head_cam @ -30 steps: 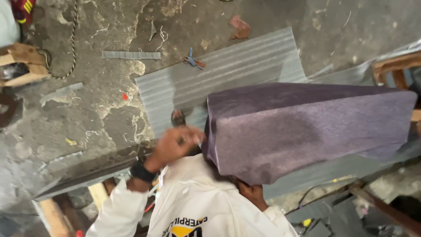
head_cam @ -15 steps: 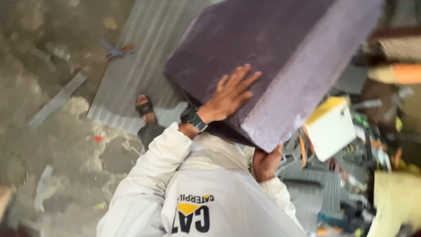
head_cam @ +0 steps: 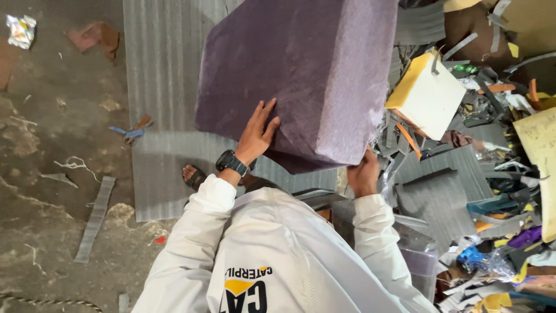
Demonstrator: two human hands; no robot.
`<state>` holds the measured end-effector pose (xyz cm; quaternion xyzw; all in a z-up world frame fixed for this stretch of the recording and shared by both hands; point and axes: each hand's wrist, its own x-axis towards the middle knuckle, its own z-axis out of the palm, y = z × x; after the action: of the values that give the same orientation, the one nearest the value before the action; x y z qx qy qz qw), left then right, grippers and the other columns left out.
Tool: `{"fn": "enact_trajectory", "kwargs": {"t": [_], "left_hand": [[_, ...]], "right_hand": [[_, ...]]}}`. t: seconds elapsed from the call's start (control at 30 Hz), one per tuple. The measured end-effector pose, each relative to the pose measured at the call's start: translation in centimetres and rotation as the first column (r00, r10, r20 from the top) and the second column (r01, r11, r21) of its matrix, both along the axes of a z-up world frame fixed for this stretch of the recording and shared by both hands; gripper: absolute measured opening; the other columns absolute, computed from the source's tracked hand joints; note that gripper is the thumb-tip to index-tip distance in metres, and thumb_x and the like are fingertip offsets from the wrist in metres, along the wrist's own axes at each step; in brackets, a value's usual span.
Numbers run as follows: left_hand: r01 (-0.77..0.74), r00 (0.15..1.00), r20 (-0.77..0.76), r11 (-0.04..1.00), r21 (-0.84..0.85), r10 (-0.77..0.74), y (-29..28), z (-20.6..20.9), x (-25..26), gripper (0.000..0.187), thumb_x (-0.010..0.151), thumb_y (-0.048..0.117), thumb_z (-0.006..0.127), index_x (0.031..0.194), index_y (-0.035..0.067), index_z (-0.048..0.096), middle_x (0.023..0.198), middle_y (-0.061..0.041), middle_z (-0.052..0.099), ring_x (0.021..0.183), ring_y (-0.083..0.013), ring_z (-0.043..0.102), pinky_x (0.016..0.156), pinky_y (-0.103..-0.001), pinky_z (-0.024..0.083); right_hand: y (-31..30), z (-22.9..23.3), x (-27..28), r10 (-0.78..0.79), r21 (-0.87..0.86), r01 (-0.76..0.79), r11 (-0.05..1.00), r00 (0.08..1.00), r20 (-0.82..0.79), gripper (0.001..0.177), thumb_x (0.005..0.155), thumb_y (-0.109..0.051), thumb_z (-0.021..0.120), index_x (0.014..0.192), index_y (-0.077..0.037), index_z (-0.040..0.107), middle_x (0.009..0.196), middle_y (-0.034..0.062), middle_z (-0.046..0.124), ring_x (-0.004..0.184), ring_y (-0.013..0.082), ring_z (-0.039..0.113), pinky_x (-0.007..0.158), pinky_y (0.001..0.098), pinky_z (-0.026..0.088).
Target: The person wraps purple fabric around a foam and wooden furniture frame by hand, pulling the material tight and folding the corners.
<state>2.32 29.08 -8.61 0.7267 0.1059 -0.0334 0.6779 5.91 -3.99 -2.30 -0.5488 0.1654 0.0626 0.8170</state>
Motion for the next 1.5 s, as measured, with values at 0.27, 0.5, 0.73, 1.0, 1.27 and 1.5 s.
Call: {"fn": "enact_trajectory", "kwargs": {"t": [0.27, 0.5, 0.73, 1.0, 1.27, 1.5], "left_hand": [[-0.108, 0.983, 0.158, 0.992, 0.068, 0.097, -2.7, 3.7, -0.2, 0.064, 0.106, 0.052, 0.049, 0.156, 0.012, 0.044, 0.167, -0.023, 0.032, 0.152, -0.0414, 0.037, 0.123, -0.046, 0.034], [-0.125, 0.977, 0.184, 0.989, 0.083, 0.108, -5.1, 6.4, 0.9, 0.064, 0.108, 0.049, 0.046, 0.157, 0.009, 0.041, 0.167, -0.023, 0.032, 0.154, -0.0409, 0.032, 0.124, -0.048, 0.028], [-0.058, 0.965, 0.259, 0.993, 0.098, 0.03, -2.9, 8.2, 0.3, 0.072, 0.111, 0.053, 0.019, 0.163, 0.004, 0.027, 0.172, -0.024, 0.017, 0.159, -0.0399, 0.009, 0.126, -0.05, 0.005], [-0.391, 0.885, 0.208, 0.908, -0.152, 0.416, 3.7, 0.1, 3.8, 0.074, 0.111, 0.054, 0.024, 0.151, -0.003, 0.047, 0.156, -0.02, 0.052, 0.15, -0.0387, 0.045, 0.126, -0.045, 0.032], [-0.122, 0.993, 0.043, 0.942, 0.314, 0.114, -2.1, 4.3, 7.6, 0.07, 0.11, 0.05, 0.027, 0.165, 0.007, 0.017, 0.166, -0.031, 0.019, 0.152, -0.0503, 0.017, 0.118, -0.065, 0.017], [-0.189, 0.883, 0.333, 0.901, -0.392, 0.33, 11.3, 8.5, 5.0, 0.076, 0.112, 0.057, 0.023, 0.166, 0.003, 0.02, 0.173, -0.018, 0.02, 0.161, -0.0268, 0.017, 0.132, -0.046, 0.009]], "right_hand": [[-1.1, 1.7, 7.9, -0.016, -0.631, -0.071, 0.772, 0.991, -0.132, 0.067, 0.109, -0.039, 0.063, 0.126, 0.022, 0.042, 0.105, 0.0145, 0.036, 0.099, 0.0301, 0.031, 0.083, 0.0448, 0.027], [1.2, 0.2, 8.9, -0.109, -0.207, 0.127, 0.97, 0.989, 0.098, 0.074, 0.1, -0.049, 0.061, 0.145, 0.009, 0.051, 0.143, 0.0116, 0.057, 0.13, 0.0209, 0.053, 0.114, 0.0331, 0.041], [4.1, -2.3, 8.0, -0.134, -0.18, 0.144, 0.973, 0.989, 0.067, 0.067, 0.101, -0.043, 0.061, 0.145, 0.007, 0.051, 0.149, 0.0091, 0.054, 0.133, 0.0189, 0.051, 0.115, 0.0307, 0.036], [4.3, -2.2, 7.7, -0.025, -0.403, 0.013, 0.915, 0.999, -0.025, 0.06, 0.103, -0.047, 0.053, 0.134, 0.004, 0.064, 0.129, 0.0071, 0.068, 0.113, 0.0179, 0.062, 0.101, 0.0291, 0.046], [8.2, -1.3, 6.8, 0.078, -0.67, 0.015, 0.742, 0.991, 0.109, 0.058, 0.108, -0.047, 0.048, 0.089, 0.003, 0.072, 0.075, 0.0033, 0.067, 0.067, 0.0117, 0.053, 0.063, 0.0339, 0.044], [10.8, -0.4, 5.9, 0.103, -0.44, -0.053, 0.896, 0.991, 0.09, 0.055, 0.108, -0.045, 0.049, 0.084, 0.0, 0.068, 0.072, -0.0007, 0.066, 0.062, 0.0092, 0.054, 0.058, 0.0306, 0.043]]}}
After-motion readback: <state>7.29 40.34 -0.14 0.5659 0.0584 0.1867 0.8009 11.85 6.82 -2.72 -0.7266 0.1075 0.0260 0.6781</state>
